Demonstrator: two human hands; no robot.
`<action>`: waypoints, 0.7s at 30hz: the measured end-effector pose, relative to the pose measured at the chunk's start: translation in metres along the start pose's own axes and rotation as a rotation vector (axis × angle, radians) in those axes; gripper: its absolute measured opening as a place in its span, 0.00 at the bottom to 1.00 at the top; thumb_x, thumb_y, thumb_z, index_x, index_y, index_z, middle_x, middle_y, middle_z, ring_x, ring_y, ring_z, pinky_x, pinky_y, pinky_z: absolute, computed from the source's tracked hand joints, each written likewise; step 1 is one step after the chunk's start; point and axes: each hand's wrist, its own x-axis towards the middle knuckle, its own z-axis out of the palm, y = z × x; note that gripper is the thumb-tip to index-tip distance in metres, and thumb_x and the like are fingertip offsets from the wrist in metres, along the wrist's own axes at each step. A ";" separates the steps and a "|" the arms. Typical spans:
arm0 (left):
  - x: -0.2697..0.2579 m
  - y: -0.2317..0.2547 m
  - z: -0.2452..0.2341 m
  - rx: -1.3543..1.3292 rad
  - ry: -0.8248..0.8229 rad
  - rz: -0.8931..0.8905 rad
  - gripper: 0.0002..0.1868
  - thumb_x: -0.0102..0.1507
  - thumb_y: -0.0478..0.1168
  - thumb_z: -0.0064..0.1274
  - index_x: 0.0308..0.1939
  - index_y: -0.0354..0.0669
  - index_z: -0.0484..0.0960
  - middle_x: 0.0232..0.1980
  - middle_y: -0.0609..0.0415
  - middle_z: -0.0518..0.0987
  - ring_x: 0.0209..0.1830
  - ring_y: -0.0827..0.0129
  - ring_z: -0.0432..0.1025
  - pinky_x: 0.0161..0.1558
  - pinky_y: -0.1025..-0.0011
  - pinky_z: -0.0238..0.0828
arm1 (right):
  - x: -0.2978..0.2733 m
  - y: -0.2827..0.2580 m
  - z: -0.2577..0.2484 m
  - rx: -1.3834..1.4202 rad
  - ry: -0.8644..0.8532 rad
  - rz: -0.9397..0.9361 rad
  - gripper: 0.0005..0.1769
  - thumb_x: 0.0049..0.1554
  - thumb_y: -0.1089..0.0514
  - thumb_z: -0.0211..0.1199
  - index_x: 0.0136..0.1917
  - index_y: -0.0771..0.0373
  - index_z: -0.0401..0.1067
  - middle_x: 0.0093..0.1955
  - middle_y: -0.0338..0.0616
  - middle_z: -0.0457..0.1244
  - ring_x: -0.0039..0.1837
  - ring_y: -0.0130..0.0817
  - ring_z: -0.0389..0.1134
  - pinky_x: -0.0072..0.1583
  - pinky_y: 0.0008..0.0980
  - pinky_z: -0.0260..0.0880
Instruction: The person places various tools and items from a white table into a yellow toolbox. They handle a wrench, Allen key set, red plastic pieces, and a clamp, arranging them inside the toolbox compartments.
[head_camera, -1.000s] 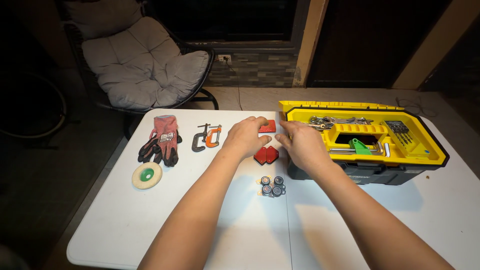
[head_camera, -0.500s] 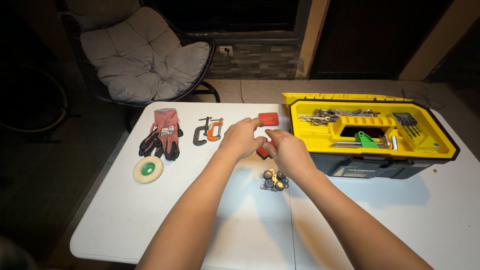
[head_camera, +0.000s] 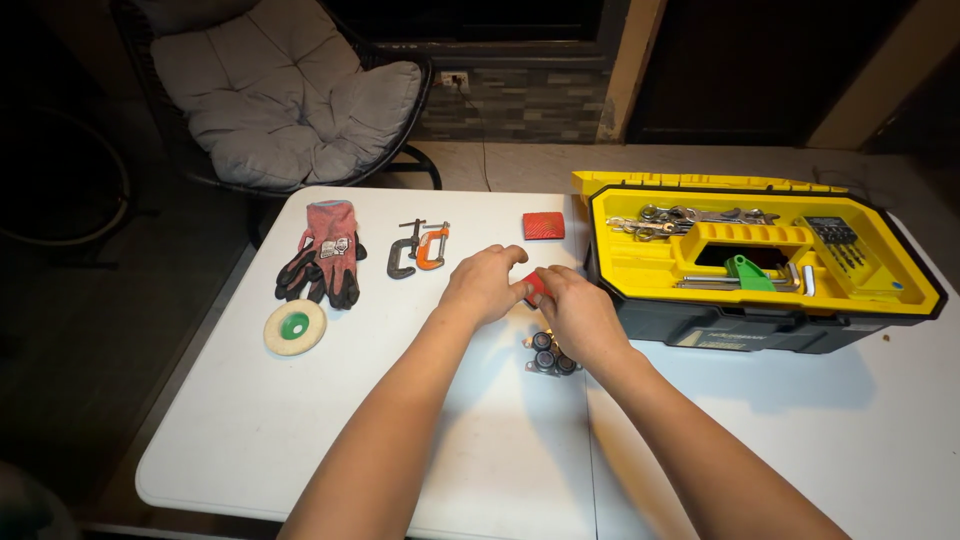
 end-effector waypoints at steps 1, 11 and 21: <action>0.000 -0.001 0.001 0.000 -0.015 -0.014 0.26 0.57 0.46 0.63 0.59 0.51 0.79 0.57 0.51 0.79 0.56 0.54 0.74 0.58 0.59 0.70 | 0.000 0.001 0.002 -0.001 -0.009 0.009 0.21 0.57 0.56 0.61 0.62 0.64 0.73 0.64 0.50 0.66 0.59 0.51 0.70 0.59 0.44 0.70; 0.004 -0.011 0.019 0.003 -0.063 -0.042 0.26 0.57 0.47 0.64 0.59 0.51 0.79 0.58 0.52 0.79 0.57 0.54 0.74 0.59 0.59 0.70 | 0.001 0.016 0.023 -0.020 0.006 -0.017 0.19 0.58 0.56 0.61 0.61 0.64 0.74 0.65 0.54 0.65 0.62 0.52 0.68 0.61 0.45 0.69; 0.012 -0.021 0.037 0.015 -0.115 -0.055 0.28 0.57 0.49 0.65 0.59 0.50 0.79 0.58 0.52 0.78 0.58 0.55 0.73 0.58 0.60 0.70 | 0.003 0.030 0.041 -0.015 -0.017 0.008 0.22 0.56 0.58 0.62 0.62 0.67 0.73 0.66 0.56 0.65 0.63 0.54 0.68 0.62 0.46 0.68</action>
